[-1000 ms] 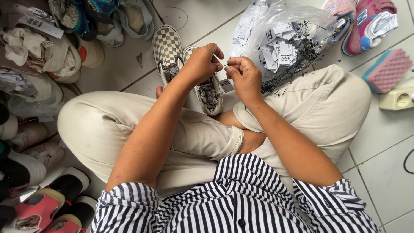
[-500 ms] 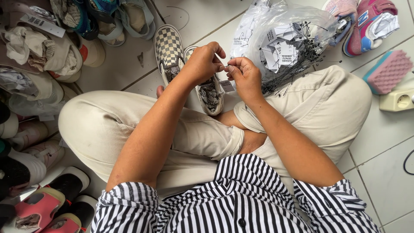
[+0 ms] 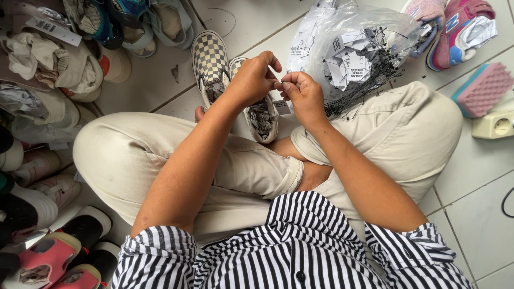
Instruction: The person sits on the floor and attaches price tags to several pairs of shoes using black zip ties. They handle black sandals, checkered slip-on shoes, and white sneakers, securing tags to each pair before placing them back on the floor.
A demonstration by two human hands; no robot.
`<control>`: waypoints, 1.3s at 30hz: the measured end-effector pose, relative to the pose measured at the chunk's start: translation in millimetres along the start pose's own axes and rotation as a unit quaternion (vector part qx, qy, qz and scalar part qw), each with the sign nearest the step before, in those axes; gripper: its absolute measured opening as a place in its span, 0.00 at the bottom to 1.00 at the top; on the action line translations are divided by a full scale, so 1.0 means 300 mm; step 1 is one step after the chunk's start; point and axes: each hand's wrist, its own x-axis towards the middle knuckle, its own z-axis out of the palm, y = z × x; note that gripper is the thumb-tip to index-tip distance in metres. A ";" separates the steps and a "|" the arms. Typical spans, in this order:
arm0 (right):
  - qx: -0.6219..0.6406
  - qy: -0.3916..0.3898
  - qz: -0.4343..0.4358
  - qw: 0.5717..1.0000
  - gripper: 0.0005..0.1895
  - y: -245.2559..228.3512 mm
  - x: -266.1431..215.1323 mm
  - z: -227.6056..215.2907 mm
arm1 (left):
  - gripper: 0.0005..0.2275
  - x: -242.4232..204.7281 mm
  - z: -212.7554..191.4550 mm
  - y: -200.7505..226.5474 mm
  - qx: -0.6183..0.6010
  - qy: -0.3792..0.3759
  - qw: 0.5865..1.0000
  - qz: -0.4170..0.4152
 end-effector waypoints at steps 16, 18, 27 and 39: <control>-0.063 -0.020 -0.029 0.997 0.02 -0.008 0.000 -0.007 | 0.11 -0.028 0.049 0.012 -0.059 0.032 0.998 -0.006; -0.080 -0.019 -0.031 0.996 0.03 -0.025 -0.002 -0.005 | 0.11 -0.023 0.054 0.000 -0.057 0.032 0.998 -0.013; -0.083 -0.011 -0.041 0.996 0.04 0.007 0.005 -0.013 | 0.11 0.005 0.092 -0.067 -0.054 0.042 0.998 0.011; -0.069 -0.012 -0.043 0.997 0.06 0.031 0.005 -0.006 | 0.12 0.029 0.093 -0.108 -0.036 0.032 0.999 0.022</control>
